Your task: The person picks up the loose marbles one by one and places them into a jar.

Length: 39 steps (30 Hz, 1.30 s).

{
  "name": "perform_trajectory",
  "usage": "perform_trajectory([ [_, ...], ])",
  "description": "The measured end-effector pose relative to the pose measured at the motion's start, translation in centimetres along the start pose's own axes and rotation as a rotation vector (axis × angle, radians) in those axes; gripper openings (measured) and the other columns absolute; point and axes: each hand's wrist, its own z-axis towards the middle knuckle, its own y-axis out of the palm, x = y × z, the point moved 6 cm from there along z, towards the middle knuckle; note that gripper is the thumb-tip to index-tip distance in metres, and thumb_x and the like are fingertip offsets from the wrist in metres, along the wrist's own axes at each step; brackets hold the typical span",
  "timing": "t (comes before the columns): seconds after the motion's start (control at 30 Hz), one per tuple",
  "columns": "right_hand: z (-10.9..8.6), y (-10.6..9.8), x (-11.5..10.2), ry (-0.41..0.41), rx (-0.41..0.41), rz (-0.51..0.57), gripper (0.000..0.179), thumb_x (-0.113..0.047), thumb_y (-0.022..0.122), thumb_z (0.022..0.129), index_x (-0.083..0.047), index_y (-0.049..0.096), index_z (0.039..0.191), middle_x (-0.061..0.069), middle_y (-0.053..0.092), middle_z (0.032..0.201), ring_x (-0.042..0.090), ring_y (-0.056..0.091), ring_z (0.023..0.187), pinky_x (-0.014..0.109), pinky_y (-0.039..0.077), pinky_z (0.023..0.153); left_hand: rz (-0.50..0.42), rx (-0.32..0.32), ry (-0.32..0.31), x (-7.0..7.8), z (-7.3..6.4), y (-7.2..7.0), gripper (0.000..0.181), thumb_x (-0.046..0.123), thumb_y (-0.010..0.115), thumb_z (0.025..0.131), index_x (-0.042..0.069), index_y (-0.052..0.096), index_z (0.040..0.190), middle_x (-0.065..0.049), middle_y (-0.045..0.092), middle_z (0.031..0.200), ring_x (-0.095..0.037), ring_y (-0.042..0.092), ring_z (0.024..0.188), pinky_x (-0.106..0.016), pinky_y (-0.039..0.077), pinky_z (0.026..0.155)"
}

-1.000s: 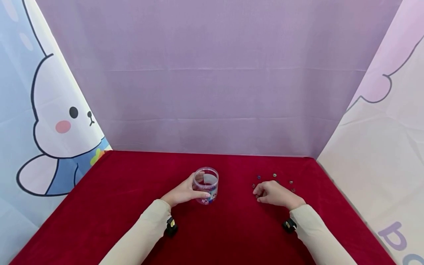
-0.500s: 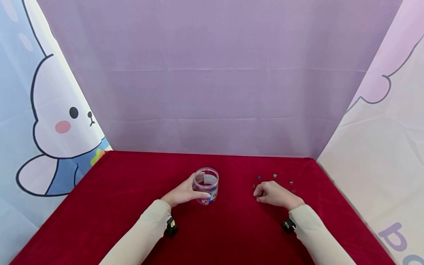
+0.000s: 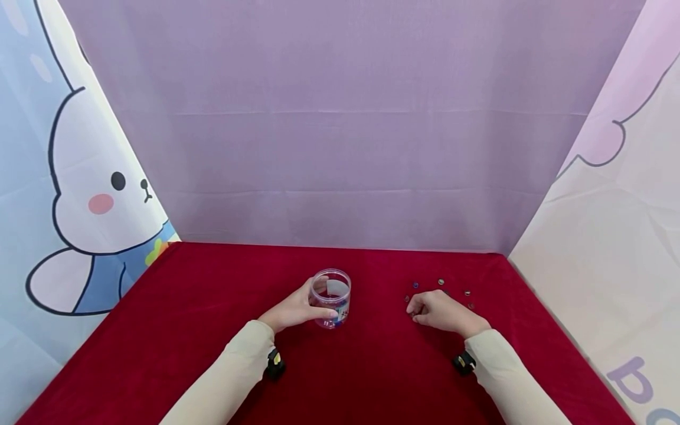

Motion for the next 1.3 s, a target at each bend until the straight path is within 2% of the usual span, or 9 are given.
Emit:
perform_trajectory([
  [0.37,0.0,-0.3,-0.3,-0.027,0.012,-0.023,0.013,-0.001,0.073,0.09,-0.007,0.073,0.102,-0.002,0.069,0.094,0.008,0.062,0.081,0.025,0.054,0.07,0.019,0.006,-0.003,-0.4,0.2,-0.1,0.091,0.034,0.084,0.082,0.011,0.031,0.153,-0.005,0.047,0.143,-0.025,0.045,0.131,-0.052,0.041,0.106],
  [1.07,0.2,-1.1,-1.7,-0.029,0.034,-0.024,0.015,-0.003,0.073,0.09,-0.005,0.071,0.105,-0.005,0.068,0.092,0.006,0.063,0.081,0.025,0.054,0.071,0.018,0.007,0.004,0.2,-0.1,-0.1,0.09,0.033,0.084,0.083,0.01,0.031,0.152,-0.006,0.047,0.143,-0.026,0.045,0.131,-0.052,0.041,0.106],
  [1.3,0.4,-1.5,-2.6,-0.055,0.071,-0.036,0.018,-0.002,0.074,0.09,-0.005,0.07,0.107,-0.006,0.067,0.095,0.009,0.063,0.083,0.025,0.054,0.072,0.013,0.007,-0.002,0.4,-0.2,-0.1,0.092,0.033,0.084,0.083,0.01,0.03,0.153,-0.006,0.047,0.143,-0.025,0.046,0.129,-0.05,0.042,0.106],
])
